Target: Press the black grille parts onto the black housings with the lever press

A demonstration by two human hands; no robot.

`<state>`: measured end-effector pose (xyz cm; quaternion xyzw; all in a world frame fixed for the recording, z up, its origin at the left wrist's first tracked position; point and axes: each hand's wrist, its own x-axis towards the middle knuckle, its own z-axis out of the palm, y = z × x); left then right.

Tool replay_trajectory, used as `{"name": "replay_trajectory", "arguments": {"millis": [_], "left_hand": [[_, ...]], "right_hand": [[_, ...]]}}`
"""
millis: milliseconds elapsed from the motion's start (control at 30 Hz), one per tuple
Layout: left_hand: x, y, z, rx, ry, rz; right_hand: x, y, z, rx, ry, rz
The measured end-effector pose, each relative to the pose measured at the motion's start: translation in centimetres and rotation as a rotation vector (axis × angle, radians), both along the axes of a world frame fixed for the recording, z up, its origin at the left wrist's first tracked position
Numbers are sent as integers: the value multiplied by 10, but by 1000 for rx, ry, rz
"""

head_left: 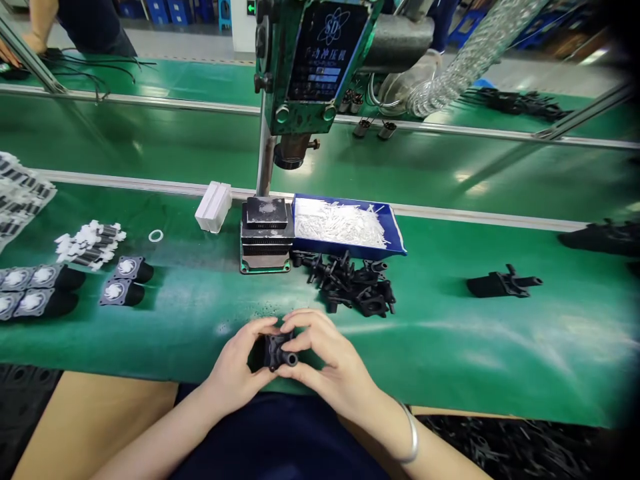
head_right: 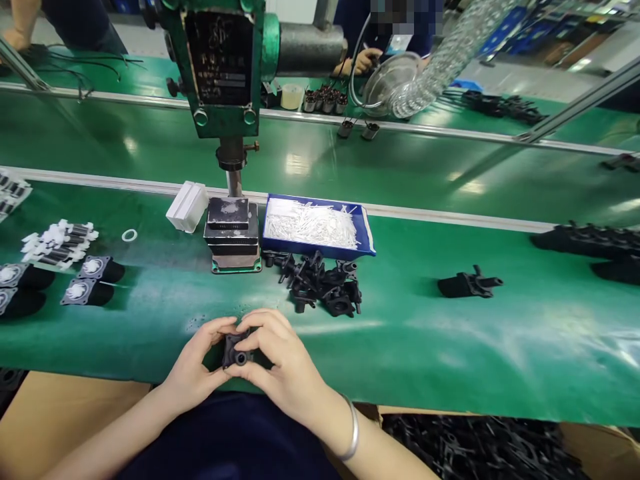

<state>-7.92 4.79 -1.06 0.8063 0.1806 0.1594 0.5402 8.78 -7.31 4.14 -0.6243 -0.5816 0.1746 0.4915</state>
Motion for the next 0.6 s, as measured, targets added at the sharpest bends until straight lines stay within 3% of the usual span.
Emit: {"name": "replay_trajectory", "arguments": {"millis": [367,600], "left_hand": [[-1,-1,-4,68,-28,13],[1,3,3,61,-45,-28]], "right_hand": [[-4,7,-11,-19,-67,67],[-6,6,-14,-42,-29,66]]}}
